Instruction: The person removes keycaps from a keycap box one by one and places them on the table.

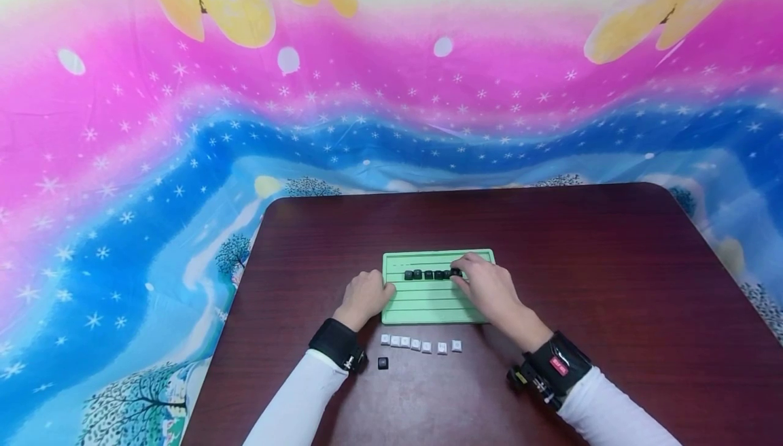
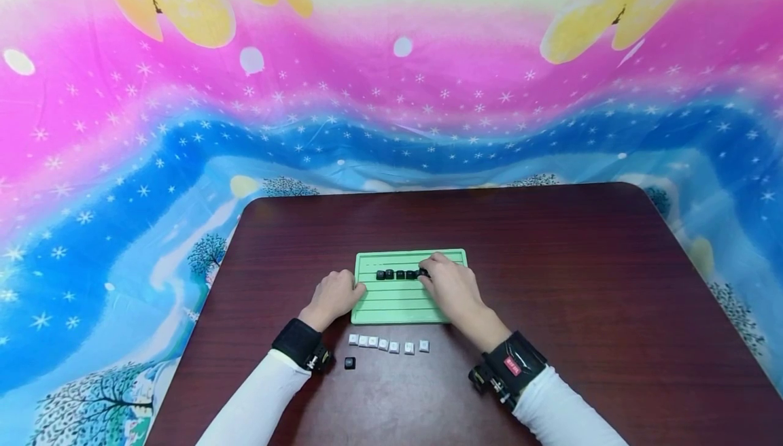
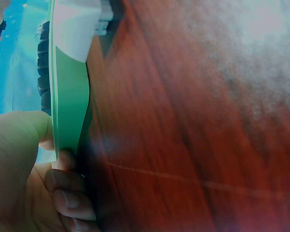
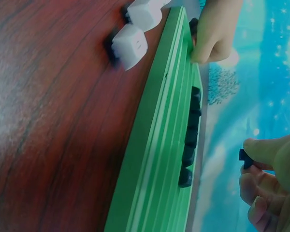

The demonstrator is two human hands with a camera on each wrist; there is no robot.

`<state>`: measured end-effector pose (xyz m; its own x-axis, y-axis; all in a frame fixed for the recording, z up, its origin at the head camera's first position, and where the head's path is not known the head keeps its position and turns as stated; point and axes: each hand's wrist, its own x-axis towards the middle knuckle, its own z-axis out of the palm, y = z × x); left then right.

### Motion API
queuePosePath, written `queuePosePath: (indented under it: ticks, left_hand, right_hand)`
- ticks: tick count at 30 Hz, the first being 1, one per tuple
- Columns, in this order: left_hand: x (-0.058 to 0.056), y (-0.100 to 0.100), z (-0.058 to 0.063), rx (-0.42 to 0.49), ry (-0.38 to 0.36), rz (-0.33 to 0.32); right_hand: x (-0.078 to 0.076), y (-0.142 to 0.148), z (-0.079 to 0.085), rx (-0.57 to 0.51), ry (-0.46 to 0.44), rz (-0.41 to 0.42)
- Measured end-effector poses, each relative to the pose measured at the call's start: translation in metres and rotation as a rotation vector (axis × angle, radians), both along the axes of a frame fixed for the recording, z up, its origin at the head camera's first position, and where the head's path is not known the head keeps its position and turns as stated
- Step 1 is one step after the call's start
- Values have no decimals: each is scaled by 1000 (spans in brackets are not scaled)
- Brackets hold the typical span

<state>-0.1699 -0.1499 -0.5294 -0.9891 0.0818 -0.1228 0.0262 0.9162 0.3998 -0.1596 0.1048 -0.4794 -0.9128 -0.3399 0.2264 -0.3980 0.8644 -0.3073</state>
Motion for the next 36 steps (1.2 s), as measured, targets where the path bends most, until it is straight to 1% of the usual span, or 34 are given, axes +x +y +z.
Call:
queuePosePath:
  ticks: [7, 12, 21, 25, 31, 36]
  left_hand:
    - [0, 0, 0, 11, 7, -1]
    - [1, 0, 0, 11, 9, 0]
    - [1, -1, 0, 4, 23, -13]
    - [1, -1, 0, 6, 32, -16]
    - [0, -1, -1, 2, 25, -15]
    - [0, -1, -2, 1, 21, -16]
  right_hand:
    - [7, -5, 7, 7, 21, 18]
    - [13, -8, 12, 3, 38, 47]
    - [20, -13, 14, 7, 80, 80]
    - [23, -15, 15, 6, 83, 101]
    - [29, -20, 18, -12, 98, 124]
    - [35, -25, 18, -1, 126, 151]
